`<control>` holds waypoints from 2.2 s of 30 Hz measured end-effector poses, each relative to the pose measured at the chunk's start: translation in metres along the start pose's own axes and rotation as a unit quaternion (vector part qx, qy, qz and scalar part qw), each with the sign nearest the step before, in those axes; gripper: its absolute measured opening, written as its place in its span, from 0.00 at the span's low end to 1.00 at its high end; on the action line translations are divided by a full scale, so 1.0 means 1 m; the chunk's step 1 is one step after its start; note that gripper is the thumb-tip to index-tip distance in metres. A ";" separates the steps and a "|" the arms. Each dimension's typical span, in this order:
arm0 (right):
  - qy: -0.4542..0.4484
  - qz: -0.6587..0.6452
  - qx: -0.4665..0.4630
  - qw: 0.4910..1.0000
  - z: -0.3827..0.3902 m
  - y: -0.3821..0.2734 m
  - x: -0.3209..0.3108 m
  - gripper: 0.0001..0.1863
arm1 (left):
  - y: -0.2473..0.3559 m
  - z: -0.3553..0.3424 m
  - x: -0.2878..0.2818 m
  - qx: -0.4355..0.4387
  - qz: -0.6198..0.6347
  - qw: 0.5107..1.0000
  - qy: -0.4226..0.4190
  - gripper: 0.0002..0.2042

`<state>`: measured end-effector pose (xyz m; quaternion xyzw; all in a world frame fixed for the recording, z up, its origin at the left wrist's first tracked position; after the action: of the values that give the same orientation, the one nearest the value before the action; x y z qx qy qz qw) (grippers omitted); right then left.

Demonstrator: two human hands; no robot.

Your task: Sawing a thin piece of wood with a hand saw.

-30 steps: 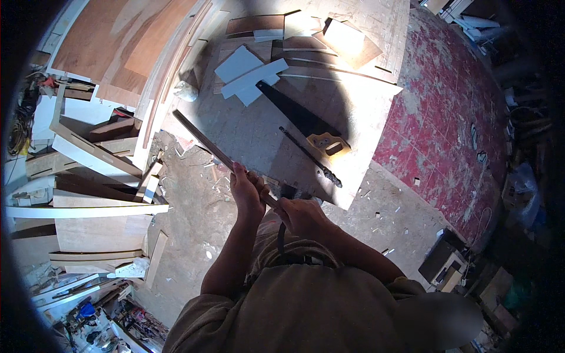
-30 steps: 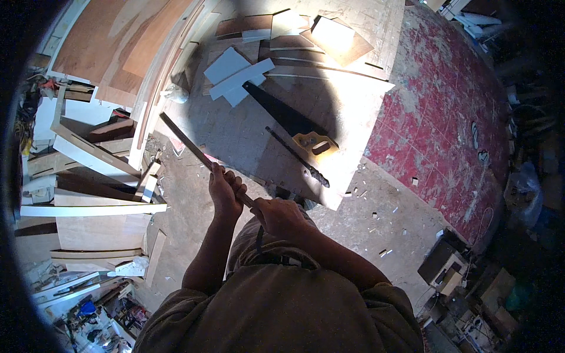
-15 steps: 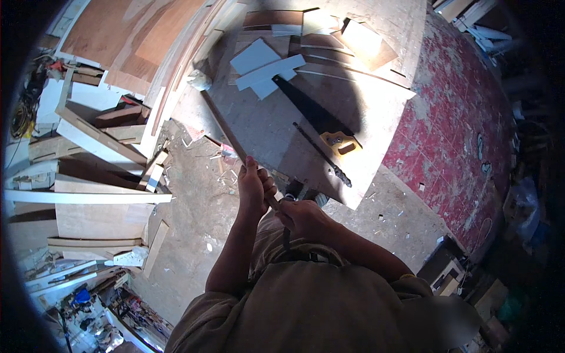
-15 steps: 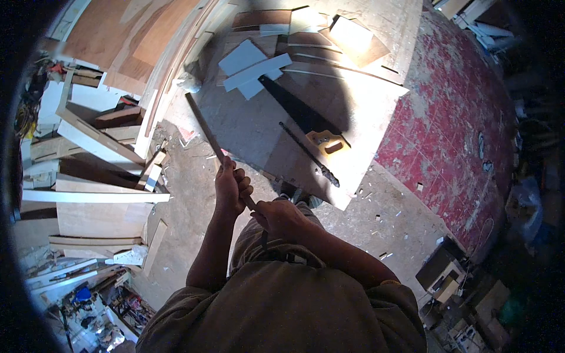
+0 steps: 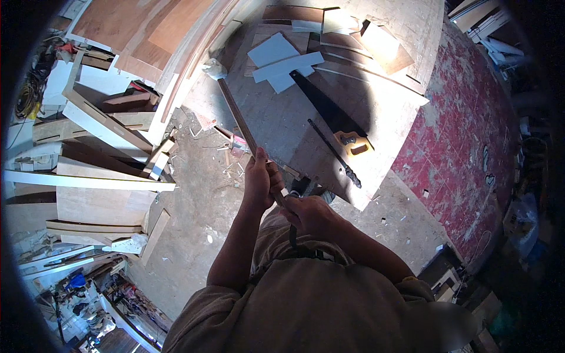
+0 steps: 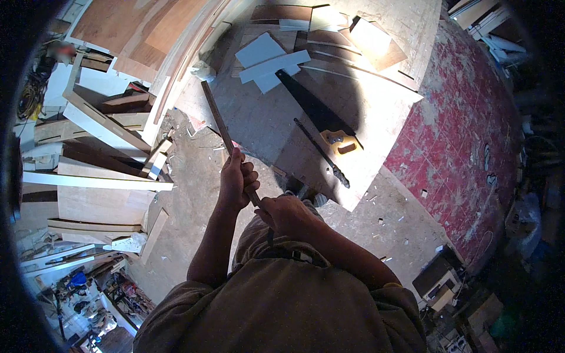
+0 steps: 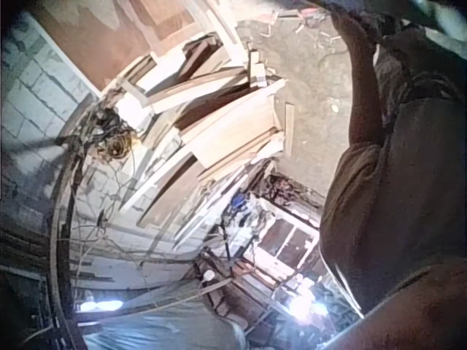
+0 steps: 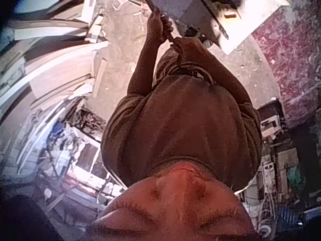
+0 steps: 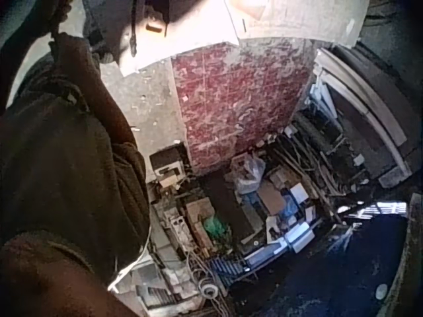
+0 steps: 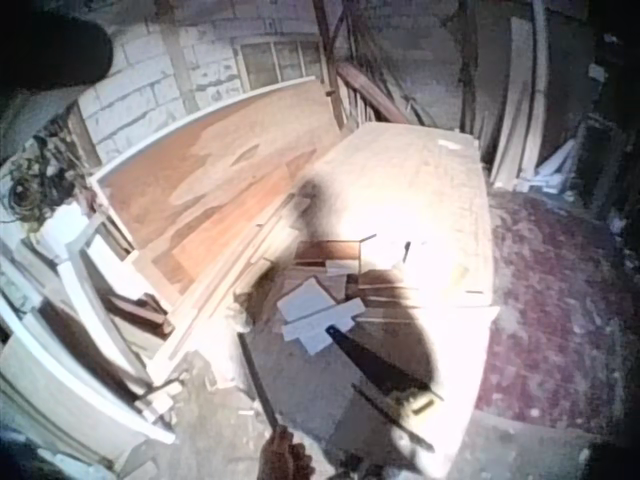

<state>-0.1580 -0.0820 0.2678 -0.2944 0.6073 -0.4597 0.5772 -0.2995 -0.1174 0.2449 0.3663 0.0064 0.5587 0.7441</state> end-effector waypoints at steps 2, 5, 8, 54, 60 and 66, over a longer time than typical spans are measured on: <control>0.025 -0.001 -0.028 0.999 0.000 -0.003 -0.002 0.11 | 0.002 -0.001 0.000 -0.004 0.000 1.000 -0.009 0.14; 0.014 0.018 -0.025 0.999 -0.003 -0.009 -0.008 0.12 | 0.005 -0.001 0.004 -0.006 0.000 1.000 -0.022 0.14; 0.014 0.017 -0.016 1.000 -0.004 -0.010 -0.011 0.12 | 0.007 -0.002 0.007 -0.006 -0.002 1.000 -0.028 0.14; 0.041 0.107 0.070 0.991 -0.004 -0.014 -0.019 0.17 | 0.016 0.000 0.027 0.081 0.000 0.996 -0.037 0.15; 0.020 0.098 0.117 0.988 -0.001 0.003 -0.004 0.14 | 0.006 0.002 0.022 0.107 -0.053 0.993 0.012 0.15; -0.005 0.046 0.054 0.997 0.006 -0.001 0.005 0.13 | -0.003 0.007 0.020 0.001 -0.060 0.998 -0.036 0.12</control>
<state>-0.1532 -0.0882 0.2673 -0.2372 0.5917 -0.4632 0.6157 -0.2865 -0.1043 0.2560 0.3860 0.0023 0.4994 0.7756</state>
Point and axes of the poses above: each hand's wrist, its own z-axis away from the middle knuckle, its own x-axis out of the palm, y = z × x, the point moved 5 cm from there along -z, towards the middle knuckle, and after that the axes turned 3 degrees about -y, right-handed, at the moved point
